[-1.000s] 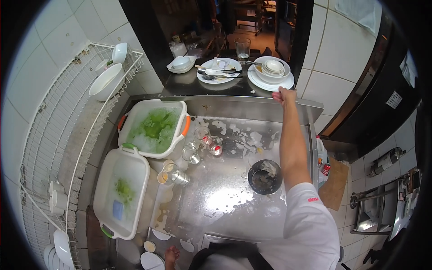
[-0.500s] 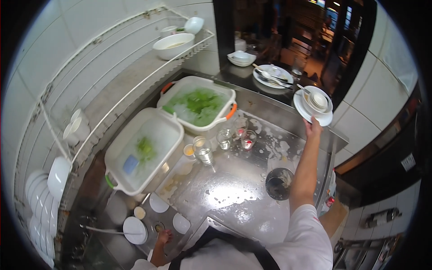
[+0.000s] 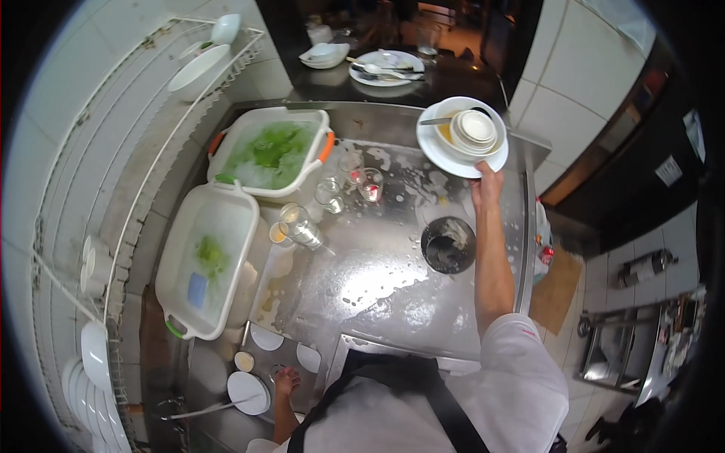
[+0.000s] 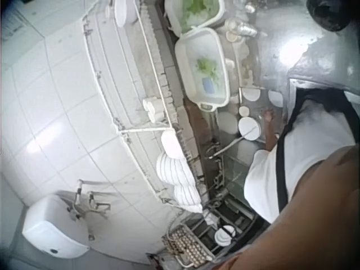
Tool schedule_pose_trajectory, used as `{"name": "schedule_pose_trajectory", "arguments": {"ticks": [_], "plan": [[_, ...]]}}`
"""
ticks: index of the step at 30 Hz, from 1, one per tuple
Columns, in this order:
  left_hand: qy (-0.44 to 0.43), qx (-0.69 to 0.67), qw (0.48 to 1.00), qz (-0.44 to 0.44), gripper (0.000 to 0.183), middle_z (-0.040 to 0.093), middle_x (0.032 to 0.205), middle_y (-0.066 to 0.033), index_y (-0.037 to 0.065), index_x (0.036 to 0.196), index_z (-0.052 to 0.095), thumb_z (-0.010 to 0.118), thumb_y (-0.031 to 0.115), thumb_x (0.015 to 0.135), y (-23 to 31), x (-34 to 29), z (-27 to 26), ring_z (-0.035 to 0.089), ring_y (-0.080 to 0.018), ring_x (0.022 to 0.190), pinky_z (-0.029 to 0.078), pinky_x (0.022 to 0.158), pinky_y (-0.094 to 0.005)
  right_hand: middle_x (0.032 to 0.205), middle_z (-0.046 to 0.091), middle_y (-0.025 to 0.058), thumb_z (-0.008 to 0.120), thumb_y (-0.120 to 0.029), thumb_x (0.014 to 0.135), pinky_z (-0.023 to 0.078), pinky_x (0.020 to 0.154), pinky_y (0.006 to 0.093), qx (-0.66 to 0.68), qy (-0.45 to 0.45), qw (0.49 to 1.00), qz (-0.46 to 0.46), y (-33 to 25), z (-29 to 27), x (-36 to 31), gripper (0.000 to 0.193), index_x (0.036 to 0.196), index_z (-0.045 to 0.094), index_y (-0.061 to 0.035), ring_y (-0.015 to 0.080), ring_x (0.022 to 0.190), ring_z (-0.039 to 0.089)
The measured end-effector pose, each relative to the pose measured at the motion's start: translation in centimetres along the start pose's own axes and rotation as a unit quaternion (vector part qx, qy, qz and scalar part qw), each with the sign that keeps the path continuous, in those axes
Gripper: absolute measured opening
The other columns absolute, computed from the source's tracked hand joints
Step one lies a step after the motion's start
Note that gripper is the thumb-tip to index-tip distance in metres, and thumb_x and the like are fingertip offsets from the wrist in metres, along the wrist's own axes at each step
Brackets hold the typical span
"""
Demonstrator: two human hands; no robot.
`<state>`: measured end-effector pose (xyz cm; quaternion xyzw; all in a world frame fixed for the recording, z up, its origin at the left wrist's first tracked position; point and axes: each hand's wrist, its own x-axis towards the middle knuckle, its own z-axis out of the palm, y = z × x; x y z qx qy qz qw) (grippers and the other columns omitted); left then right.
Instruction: Washing and rinsing plates, bowls, and glasses in a commercial kitchen sink.
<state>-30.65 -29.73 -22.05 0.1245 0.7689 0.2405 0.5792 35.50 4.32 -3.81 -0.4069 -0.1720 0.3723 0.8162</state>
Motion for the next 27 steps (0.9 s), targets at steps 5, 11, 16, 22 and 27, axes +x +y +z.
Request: {"name": "schedule_pose_trajectory", "arguments": {"ticks": [5, 11, 16, 22, 27], "plan": [[0.041, -0.028, 0.985, 0.162, 0.018, 0.06, 0.08, -0.0042, 0.005, 0.101, 0.057, 0.052, 0.02, 0.092, 5.2, 0.4, 0.2, 0.056, -0.0134, 0.066, 0.043, 0.055, -0.0232, 0.109, 0.059, 0.0118, 0.053, 0.002, 0.073, 0.057, 0.076, 0.0397, 0.002, -0.005, 0.998, 0.06, 0.8, -2.5, -9.3, 0.046, 0.119, 0.047, 0.0001, 0.0259, 0.096, 0.062], [0.088, 0.097, 0.926, 0.355, 0.022, 0.061, 0.085, -0.0038, 0.003, 0.103, 0.059, 0.061, 0.021, 0.089, 14.5, -2.7, 5.5, 0.057, -0.0117, 0.073, 0.045, 0.062, -0.0244, 0.115, 0.058, 0.0125, 0.05, 0.012, 0.072, 0.053, 0.082, 0.0341, -0.012, -0.001, 0.984, 0.179, 3.1, -5.6, -20.0, 0.052, 0.123, 0.045, 0.0033, 0.0234, 0.102, 0.06], [-0.006, 0.108, 0.895, 0.433, 0.019, 0.063, 0.09, -0.0049, 0.001, 0.103, 0.061, 0.06, 0.012, 0.087, 20.0, -7.3, 11.5, 0.058, -0.0109, 0.082, 0.046, 0.075, -0.0242, 0.112, 0.059, 0.0103, 0.051, 0.012, 0.072, 0.054, 0.082, 0.0371, -0.025, -0.055, 0.948, 0.313, 6.5, -6.9, -25.8, 0.051, 0.121, 0.046, -0.0004, 0.0245, 0.1, 0.061], [-0.08, 0.095, 0.846, 0.519, 0.023, 0.063, 0.091, -0.0049, 0.003, 0.107, 0.06, 0.063, 0.011, 0.085, 22.8, -11.7, 19.0, 0.058, -0.0107, 0.081, 0.047, 0.074, -0.025, 0.116, 0.055, 0.012, 0.051, 0.012, 0.074, 0.059, 0.071, 0.0388, -0.062, -0.113, 0.926, 0.354, 11.0, -4.5, -28.4, 0.054, 0.125, 0.041, -0.002, 0.0262, 0.098, 0.062], [-0.109, 0.234, 0.818, 0.515, 0.034, 0.059, 0.094, -0.0134, 0.001, 0.114, 0.055, 0.063, 0.009, 0.081, 23.7, -12.6, 23.9, 0.061, -0.0248, 0.079, 0.049, 0.074, -0.0337, 0.109, 0.059, 0.0139, 0.055, 0.004, 0.078, 0.058, 0.06, 0.0338, -0.304, -0.165, 0.866, 0.361, 10.0, -2.5, -25.7, 0.05, 0.125, 0.04, -0.0018, 0.0241, 0.095, 0.063]]}}
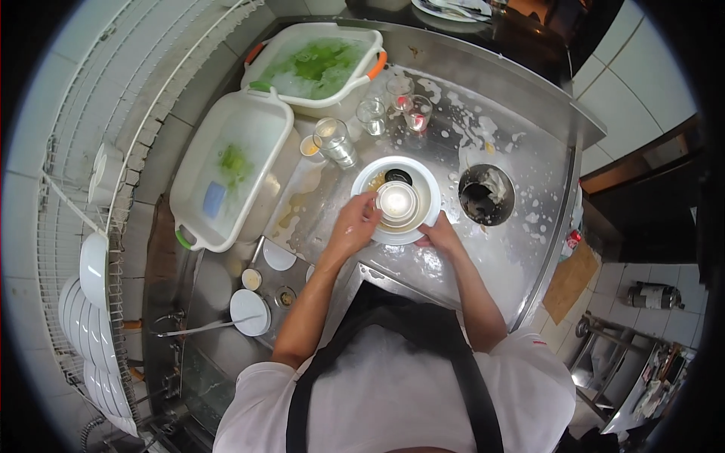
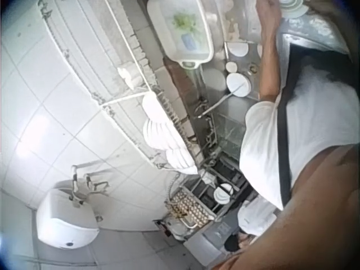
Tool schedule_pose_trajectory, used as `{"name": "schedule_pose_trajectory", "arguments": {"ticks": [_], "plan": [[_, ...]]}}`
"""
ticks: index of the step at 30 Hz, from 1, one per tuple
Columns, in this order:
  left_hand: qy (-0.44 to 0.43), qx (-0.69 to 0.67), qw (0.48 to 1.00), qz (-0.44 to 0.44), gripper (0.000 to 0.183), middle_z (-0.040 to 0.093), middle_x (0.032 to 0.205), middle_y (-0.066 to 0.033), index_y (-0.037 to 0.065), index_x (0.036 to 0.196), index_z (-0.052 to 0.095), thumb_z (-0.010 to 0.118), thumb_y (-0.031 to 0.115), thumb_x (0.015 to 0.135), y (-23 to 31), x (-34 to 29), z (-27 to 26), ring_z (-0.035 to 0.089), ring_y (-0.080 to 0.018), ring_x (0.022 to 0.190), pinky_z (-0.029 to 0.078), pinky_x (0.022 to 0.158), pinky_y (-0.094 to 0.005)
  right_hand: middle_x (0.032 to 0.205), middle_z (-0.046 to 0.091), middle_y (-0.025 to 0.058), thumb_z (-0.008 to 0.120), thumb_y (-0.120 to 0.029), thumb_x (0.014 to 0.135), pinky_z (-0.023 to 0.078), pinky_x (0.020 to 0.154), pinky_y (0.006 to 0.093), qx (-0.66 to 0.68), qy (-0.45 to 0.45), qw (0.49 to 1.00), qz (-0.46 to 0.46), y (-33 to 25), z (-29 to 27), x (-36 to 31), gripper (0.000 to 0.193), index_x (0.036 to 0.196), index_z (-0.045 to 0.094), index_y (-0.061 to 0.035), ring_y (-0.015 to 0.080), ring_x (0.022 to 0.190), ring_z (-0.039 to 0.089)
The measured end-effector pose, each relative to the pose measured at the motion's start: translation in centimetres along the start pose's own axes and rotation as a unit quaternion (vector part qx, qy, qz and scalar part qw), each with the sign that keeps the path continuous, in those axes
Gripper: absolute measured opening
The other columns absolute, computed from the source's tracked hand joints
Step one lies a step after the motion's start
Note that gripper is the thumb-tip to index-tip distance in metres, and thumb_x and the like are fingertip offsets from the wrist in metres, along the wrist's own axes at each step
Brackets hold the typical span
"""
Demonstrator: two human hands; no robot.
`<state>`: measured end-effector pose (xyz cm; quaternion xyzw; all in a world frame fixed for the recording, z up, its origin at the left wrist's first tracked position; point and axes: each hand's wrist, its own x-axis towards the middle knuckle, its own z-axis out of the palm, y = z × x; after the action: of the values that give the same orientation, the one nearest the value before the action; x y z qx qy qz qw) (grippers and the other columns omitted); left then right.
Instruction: Washing and rinsing plates, bowls, and glasses in a commercial kitchen sink.
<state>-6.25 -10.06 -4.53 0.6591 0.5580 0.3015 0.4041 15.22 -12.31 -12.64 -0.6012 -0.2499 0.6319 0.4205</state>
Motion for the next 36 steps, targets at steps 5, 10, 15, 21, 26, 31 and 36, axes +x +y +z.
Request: {"name": "schedule_pose_trajectory", "arguments": {"ticks": [5, 10, 15, 21, 26, 31, 36], "plan": [[0.008, 0.142, 0.989, 0.046, 0.04, 0.054, 0.097, -0.0177, 0.003, 0.119, 0.05, 0.059, 0.01, 0.08, -0.6, 1.1, 1.4, 0.056, -0.0336, 0.087, 0.046, 0.078, -0.0411, 0.08, 0.065, 0.0184, 0.056, -0.006, 0.081, 0.052, 0.067, 0.0343, -0.378, 0.047, 0.906, -0.184, -4.5, -1.6, -1.5, 0.019, 0.099, 0.06, 0.0009, 0.0272, 0.081, 0.065], [0.032, 0.157, 0.987, 0.015, 0.038, 0.053, 0.104, -0.025, -0.001, 0.117, 0.049, 0.053, 0.008, 0.081, -1.8, 1.7, 2.4, 0.054, -0.0428, 0.096, 0.045, 0.084, -0.0467, 0.102, 0.057, 0.0224, 0.054, -0.013, 0.083, 0.046, 0.083, 0.0435, -0.388, 0.001, 0.873, -0.296, -5.5, 2.5, -1.2, 0.031, 0.111, 0.056, 0.0005, 0.0376, 0.09, 0.058], [-0.019, 0.153, 0.986, -0.057, 0.039, 0.053, 0.109, -0.0281, -0.005, 0.117, 0.049, 0.05, 0.012, 0.081, -2.6, 3.7, 1.9, 0.053, -0.0432, 0.1, 0.043, 0.09, -0.0467, 0.103, 0.055, 0.0307, 0.05, -0.021, 0.086, 0.041, 0.089, 0.0474, -0.436, 0.066, 0.837, -0.325, -4.3, 4.8, 0.1, 0.038, 0.114, 0.05, 0.0044, 0.0455, 0.094, 0.054], [0.008, 0.104, 0.988, -0.115, 0.042, 0.04, 0.115, -0.039, -0.008, 0.117, 0.043, 0.048, 0.018, 0.084, -2.3, 3.7, 4.0, 0.049, -0.0523, 0.102, 0.04, 0.093, -0.0488, 0.11, 0.057, 0.0308, 0.048, -0.028, 0.089, 0.042, 0.09, 0.0452, -0.448, 0.013, 0.871, -0.2, -4.7, 5.7, 2.3, 0.041, 0.12, 0.044, -0.0011, 0.0456, 0.101, 0.056], [0.049, 0.097, 0.985, -0.135, 0.043, 0.041, 0.116, -0.0361, -0.006, 0.119, 0.044, 0.048, 0.02, 0.085, -0.3, 3.3, 2.8, 0.05, -0.0509, 0.101, 0.04, 0.093, -0.0486, 0.107, 0.06, 0.0272, 0.047, -0.024, 0.088, 0.044, 0.088, 0.0433, -0.43, 0.004, 0.889, -0.158, -6.8, 6.5, 0.8, 0.039, 0.122, 0.047, -0.005, 0.043, 0.101, 0.058], [0.117, 0.083, 0.988, -0.059, 0.043, 0.047, 0.115, -0.0301, -0.001, 0.119, 0.05, 0.053, 0.023, 0.084, 1.9, 3.3, -0.4, 0.052, -0.0468, 0.104, 0.042, 0.091, -0.0465, 0.108, 0.058, 0.0297, 0.042, -0.023, 0.088, 0.041, 0.092, 0.047, -0.437, 0.014, 0.867, -0.24, -11.3, 7.9, -2.4, 0.041, 0.122, 0.051, -0.0015, 0.045, 0.103, 0.055], [0.162, 0.044, 0.985, -0.046, 0.04, 0.06, 0.109, -0.025, -0.001, 0.116, 0.054, 0.056, 0.023, 0.084, 0.5, 2.5, -4.5, 0.056, -0.0393, 0.104, 0.044, 0.09, -0.0411, 0.1, 0.061, 0.0281, 0.045, -0.024, 0.089, 0.046, 0.085, 0.0442, -0.483, -0.046, 0.824, -0.293, -13.7, 11.1, -2.7, 0.042, 0.123, 0.052, -0.0014, 0.0409, 0.095, 0.06]]}}
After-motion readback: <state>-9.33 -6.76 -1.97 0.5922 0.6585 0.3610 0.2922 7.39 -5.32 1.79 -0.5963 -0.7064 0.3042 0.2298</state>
